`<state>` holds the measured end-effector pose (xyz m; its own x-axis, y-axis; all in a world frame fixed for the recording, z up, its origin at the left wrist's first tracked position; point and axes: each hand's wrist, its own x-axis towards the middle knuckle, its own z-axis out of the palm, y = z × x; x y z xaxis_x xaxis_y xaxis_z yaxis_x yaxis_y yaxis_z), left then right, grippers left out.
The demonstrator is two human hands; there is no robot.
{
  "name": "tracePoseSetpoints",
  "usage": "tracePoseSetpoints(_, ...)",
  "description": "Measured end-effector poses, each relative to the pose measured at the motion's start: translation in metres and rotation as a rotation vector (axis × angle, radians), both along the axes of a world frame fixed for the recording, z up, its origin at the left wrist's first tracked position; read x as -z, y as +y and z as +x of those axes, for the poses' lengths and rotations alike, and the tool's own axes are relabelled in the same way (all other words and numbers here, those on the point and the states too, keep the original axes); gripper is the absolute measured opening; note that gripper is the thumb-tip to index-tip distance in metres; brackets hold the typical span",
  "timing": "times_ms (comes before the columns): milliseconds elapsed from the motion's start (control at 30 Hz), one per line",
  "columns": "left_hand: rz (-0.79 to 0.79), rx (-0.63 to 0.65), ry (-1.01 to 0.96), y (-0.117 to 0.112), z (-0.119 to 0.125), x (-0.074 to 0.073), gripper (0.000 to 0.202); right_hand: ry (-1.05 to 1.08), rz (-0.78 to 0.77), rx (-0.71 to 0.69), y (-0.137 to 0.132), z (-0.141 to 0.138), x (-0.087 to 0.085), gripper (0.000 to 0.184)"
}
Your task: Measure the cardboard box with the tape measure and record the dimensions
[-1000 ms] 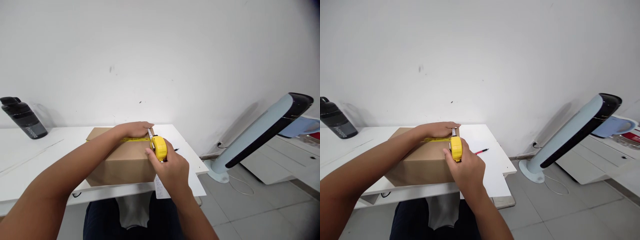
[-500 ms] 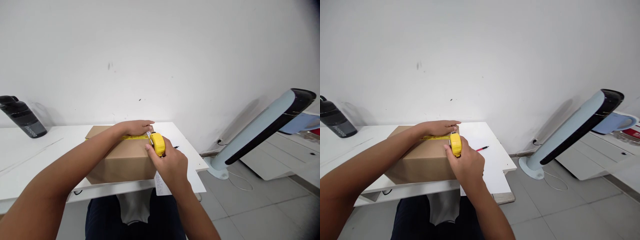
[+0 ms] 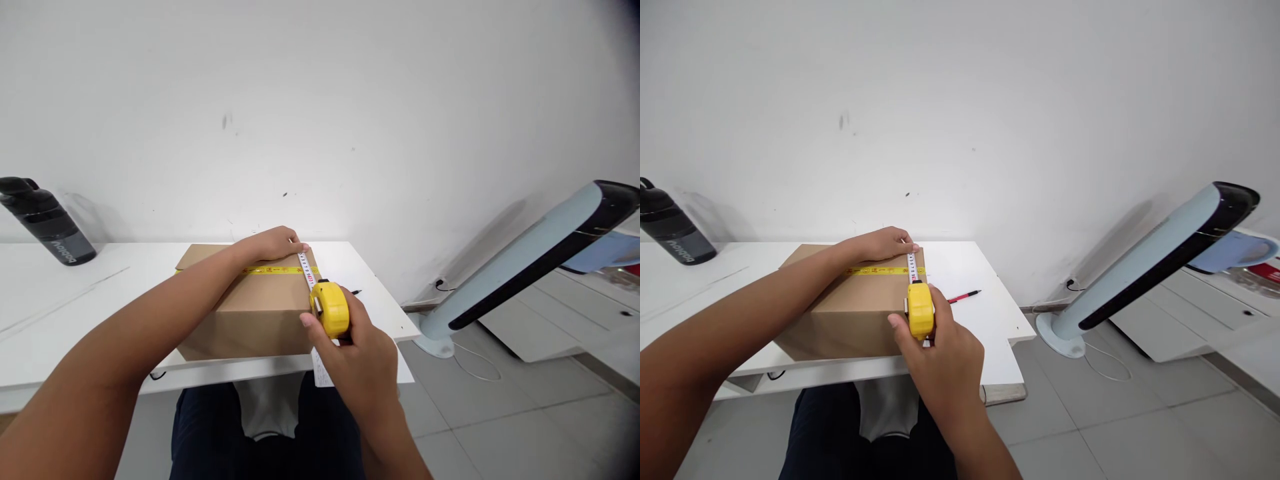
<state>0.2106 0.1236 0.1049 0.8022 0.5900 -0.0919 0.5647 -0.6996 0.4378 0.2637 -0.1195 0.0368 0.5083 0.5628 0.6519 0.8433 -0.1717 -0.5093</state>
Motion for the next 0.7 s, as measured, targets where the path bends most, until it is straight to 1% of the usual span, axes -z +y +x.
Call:
tracePoseSetpoints(133, -0.003, -0.023, -0.031, 0.001, 0.0, 0.003, 0.059, 0.116, 0.052, -0.037, -0.009, -0.008, 0.01, 0.056)
tracePoseSetpoints(233, -0.005, -0.028, -0.046, 0.001, 0.0, 0.004, 0.056, 0.234, 0.082, -0.118, -0.021, -0.015, 0.018, 0.058)
tracePoseSetpoints(367, -0.027, -0.033, -0.062, 0.002, 0.0, 0.005, 0.051, 0.333, 0.233, -0.21, -0.039, -0.026, 0.033, 0.059)
tracePoseSetpoints(467, -0.043, -0.028, -0.071, 0.002, -0.001, 0.006, 0.048, 0.369, 0.35, -0.206, -0.044, -0.035, 0.042, 0.051)
tracePoseSetpoints(567, -0.043, -0.026, -0.075, 0.002, -0.002, 0.005, 0.047, 0.382, 0.478, -0.19, -0.042, -0.045, 0.044, 0.052)
tracePoseSetpoints(700, -0.036, -0.016, -0.064, 0.0, -0.003, 0.003, 0.046, 0.425, 0.577, -0.188, -0.034, -0.058, 0.039, 0.05)
